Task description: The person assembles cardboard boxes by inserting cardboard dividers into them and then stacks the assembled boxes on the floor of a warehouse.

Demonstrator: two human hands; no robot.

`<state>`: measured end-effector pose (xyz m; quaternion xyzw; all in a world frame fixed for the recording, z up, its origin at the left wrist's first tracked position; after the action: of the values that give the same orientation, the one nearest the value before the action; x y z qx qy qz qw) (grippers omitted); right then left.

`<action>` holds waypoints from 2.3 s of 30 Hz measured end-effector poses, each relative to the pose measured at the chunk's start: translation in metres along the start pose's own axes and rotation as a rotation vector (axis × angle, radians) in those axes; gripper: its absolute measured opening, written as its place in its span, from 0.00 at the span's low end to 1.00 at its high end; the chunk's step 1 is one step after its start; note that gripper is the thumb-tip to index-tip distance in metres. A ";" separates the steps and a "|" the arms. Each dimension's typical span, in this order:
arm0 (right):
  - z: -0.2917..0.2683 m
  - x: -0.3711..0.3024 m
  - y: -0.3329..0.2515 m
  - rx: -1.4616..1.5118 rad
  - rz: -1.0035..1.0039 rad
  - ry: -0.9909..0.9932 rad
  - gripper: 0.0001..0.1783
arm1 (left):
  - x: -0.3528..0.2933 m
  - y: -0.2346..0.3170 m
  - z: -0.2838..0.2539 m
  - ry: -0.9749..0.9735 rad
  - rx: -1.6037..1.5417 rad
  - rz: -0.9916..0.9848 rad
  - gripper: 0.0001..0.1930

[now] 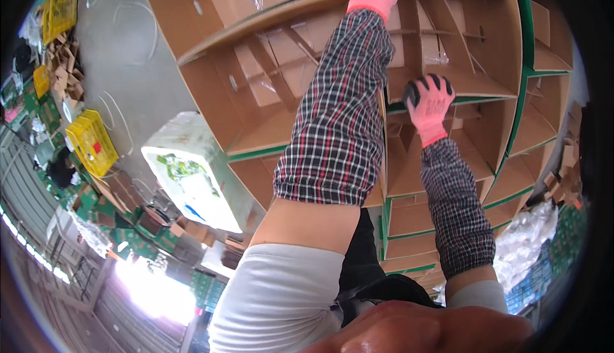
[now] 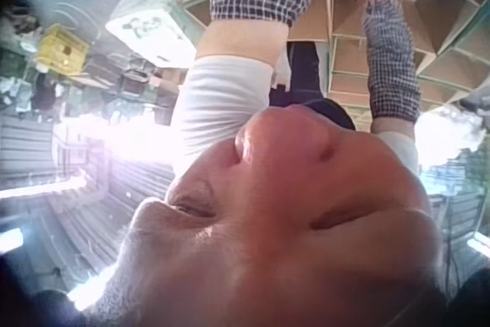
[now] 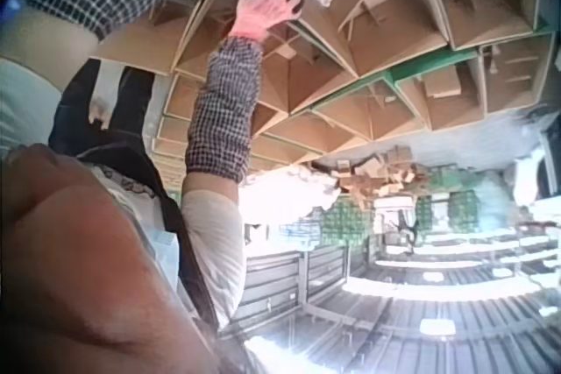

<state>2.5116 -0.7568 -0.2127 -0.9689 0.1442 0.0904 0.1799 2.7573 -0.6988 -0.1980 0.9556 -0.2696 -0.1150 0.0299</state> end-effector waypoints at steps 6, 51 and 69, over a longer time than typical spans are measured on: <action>0.017 0.035 0.035 0.006 -0.167 0.045 0.21 | -0.276 -0.009 -0.056 0.369 -0.536 0.123 0.34; 0.015 -0.517 -0.337 1.014 0.124 -0.757 0.16 | -0.855 -0.250 -0.170 0.405 -0.475 -0.992 0.22; 0.043 -0.424 -0.316 0.681 0.853 -0.002 0.17 | -0.060 -0.290 -0.194 0.170 0.941 0.716 0.12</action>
<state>2.2057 -0.3533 -0.0539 -0.7111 0.5456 0.1044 0.4310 2.9005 -0.4209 -0.0321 0.7217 -0.5936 0.1107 -0.3384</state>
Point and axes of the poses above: each hand's wrist, its own x-axis towards the middle knuckle, its own z-axis out of the palm, y = z × x, the point moved 1 cm from there along x, towards the middle knuckle, and after that the axes turned 14 degrees about x, right-handed, at the moved point
